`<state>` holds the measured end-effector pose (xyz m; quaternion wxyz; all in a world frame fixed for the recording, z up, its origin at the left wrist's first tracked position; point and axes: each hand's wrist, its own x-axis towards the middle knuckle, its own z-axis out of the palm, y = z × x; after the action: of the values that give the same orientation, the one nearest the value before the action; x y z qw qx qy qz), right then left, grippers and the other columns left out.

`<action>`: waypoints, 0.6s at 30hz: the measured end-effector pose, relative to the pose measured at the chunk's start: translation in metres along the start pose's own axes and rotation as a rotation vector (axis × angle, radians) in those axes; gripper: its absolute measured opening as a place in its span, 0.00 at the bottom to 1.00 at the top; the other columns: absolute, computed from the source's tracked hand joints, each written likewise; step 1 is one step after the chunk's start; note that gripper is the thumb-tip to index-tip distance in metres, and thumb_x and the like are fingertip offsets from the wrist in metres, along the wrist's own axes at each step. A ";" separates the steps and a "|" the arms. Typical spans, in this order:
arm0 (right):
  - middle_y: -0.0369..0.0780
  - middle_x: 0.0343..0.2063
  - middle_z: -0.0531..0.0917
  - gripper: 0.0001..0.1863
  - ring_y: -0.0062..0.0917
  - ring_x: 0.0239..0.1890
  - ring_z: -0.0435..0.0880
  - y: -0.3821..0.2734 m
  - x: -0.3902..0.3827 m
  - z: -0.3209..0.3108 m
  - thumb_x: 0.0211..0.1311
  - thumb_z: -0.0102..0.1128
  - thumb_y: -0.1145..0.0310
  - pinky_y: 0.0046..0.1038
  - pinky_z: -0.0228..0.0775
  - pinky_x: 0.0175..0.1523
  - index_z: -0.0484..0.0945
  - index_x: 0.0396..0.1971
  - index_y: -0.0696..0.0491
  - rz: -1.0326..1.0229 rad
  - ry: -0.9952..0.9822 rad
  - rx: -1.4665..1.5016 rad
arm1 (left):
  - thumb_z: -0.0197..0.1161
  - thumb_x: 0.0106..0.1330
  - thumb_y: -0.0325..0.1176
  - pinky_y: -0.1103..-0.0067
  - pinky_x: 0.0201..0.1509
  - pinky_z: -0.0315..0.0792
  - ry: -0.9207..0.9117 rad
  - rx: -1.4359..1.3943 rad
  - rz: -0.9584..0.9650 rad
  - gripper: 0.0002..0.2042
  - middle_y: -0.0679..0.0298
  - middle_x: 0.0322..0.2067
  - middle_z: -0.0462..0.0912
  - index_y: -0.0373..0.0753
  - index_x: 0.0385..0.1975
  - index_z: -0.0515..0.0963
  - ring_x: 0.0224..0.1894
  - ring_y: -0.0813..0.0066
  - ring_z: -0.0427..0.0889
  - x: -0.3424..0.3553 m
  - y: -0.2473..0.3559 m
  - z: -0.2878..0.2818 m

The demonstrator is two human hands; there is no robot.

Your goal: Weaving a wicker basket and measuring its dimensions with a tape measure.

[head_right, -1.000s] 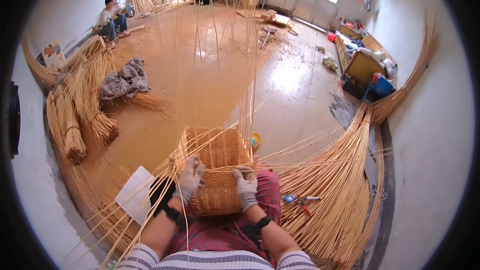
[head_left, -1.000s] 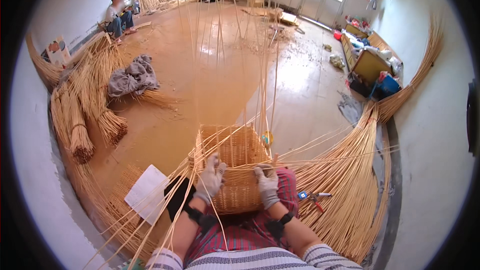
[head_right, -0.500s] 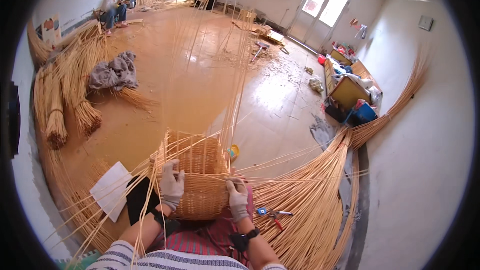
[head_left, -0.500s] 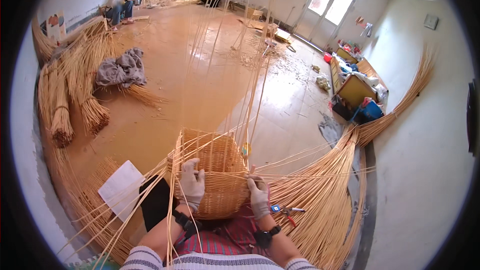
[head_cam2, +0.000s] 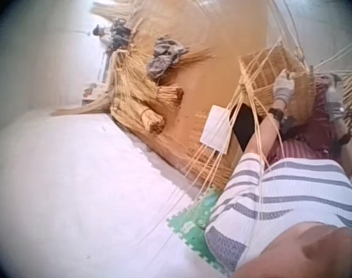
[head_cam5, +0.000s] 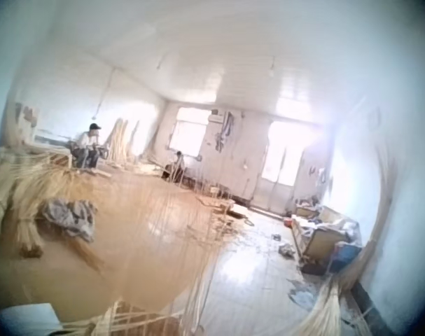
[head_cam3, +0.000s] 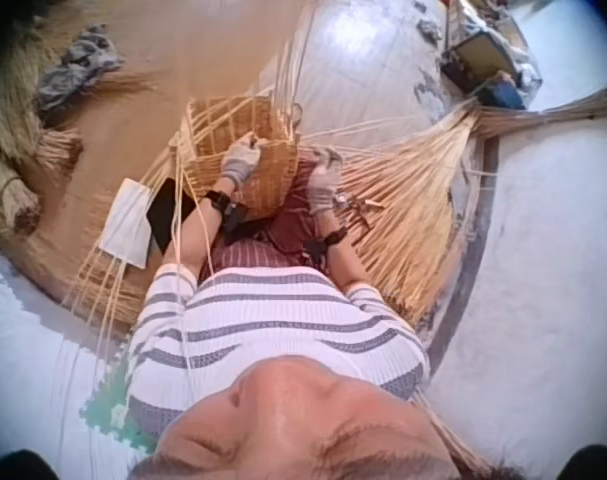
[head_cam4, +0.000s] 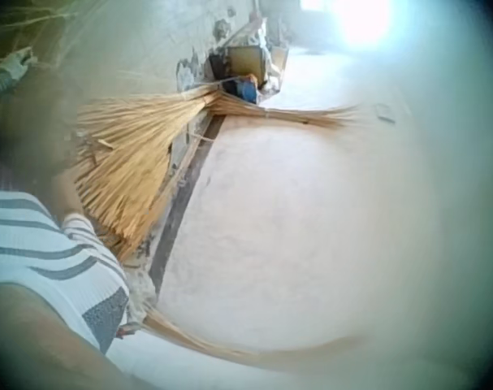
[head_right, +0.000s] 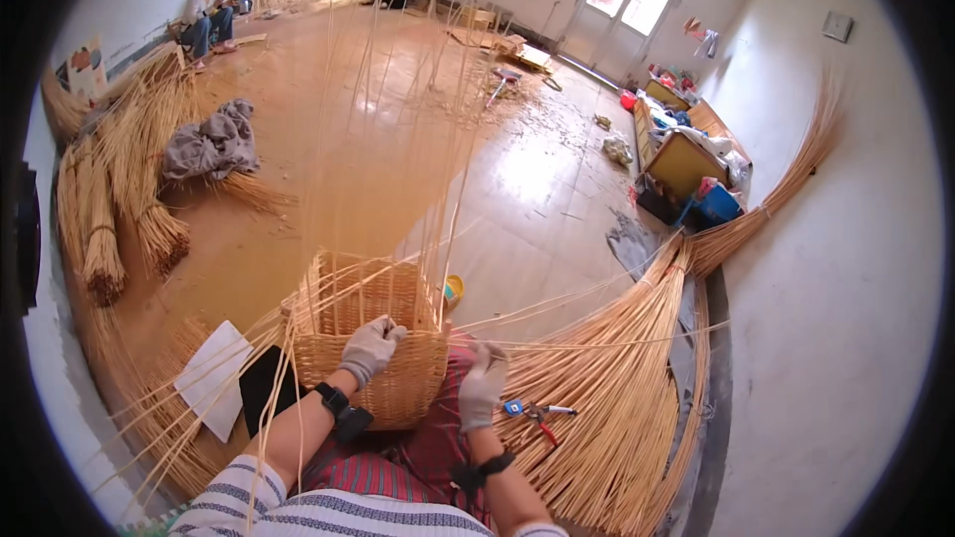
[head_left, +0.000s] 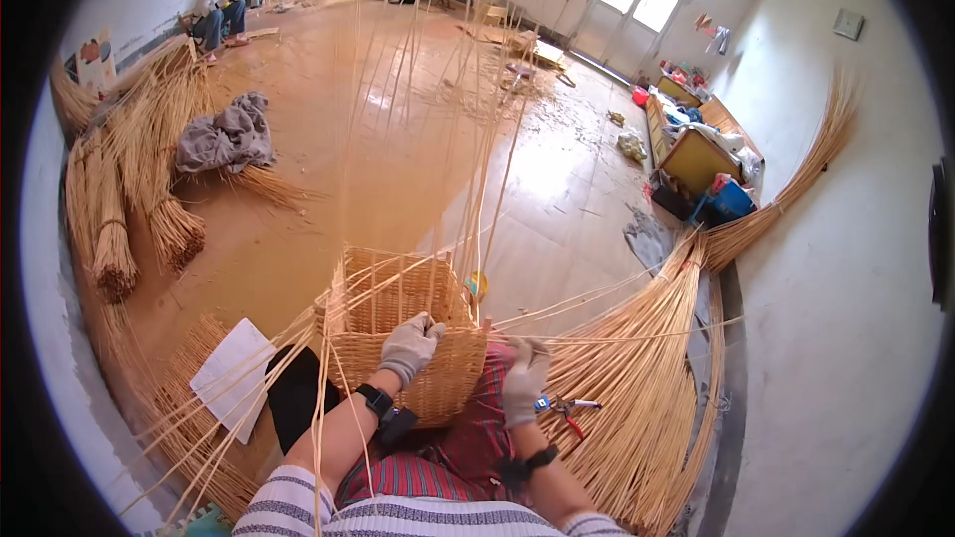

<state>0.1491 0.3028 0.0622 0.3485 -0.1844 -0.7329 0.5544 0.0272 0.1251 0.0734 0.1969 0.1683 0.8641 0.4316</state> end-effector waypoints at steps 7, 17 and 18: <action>0.47 0.64 0.77 0.35 0.37 0.65 0.78 -0.015 -0.013 0.036 0.68 0.58 0.77 0.35 0.73 0.66 0.63 0.75 0.51 -0.216 -0.386 -0.510 | 0.61 0.71 0.25 0.75 0.47 0.79 0.320 -0.379 0.374 0.12 0.54 0.43 0.84 0.35 0.52 0.77 0.39 0.69 0.86 -0.068 -0.038 -0.010; 0.43 0.45 0.85 0.15 0.42 0.47 0.85 -0.075 -0.111 0.121 0.68 0.59 0.69 0.38 0.80 0.53 0.82 0.53 0.43 -0.275 -0.939 -0.129 | 0.63 0.75 0.43 0.74 0.44 0.77 0.730 -0.668 -0.012 0.18 0.63 0.42 0.85 0.33 0.49 0.81 0.39 0.72 0.81 -0.065 -0.176 -0.073; 0.43 0.43 0.85 0.14 0.42 0.46 0.85 -0.084 -0.120 0.134 0.69 0.59 0.68 0.38 0.81 0.51 0.83 0.52 0.43 -0.395 -0.915 -0.057 | 0.62 0.76 0.42 0.74 0.43 0.77 0.648 -0.877 -0.132 0.16 0.64 0.42 0.85 0.33 0.48 0.82 0.39 0.75 0.79 -0.070 -0.183 -0.077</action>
<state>0.1458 0.1058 0.0860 0.0845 0.2105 -0.8464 0.4818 0.0282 -0.0635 -0.0193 -0.0012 -0.1254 0.6284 0.7677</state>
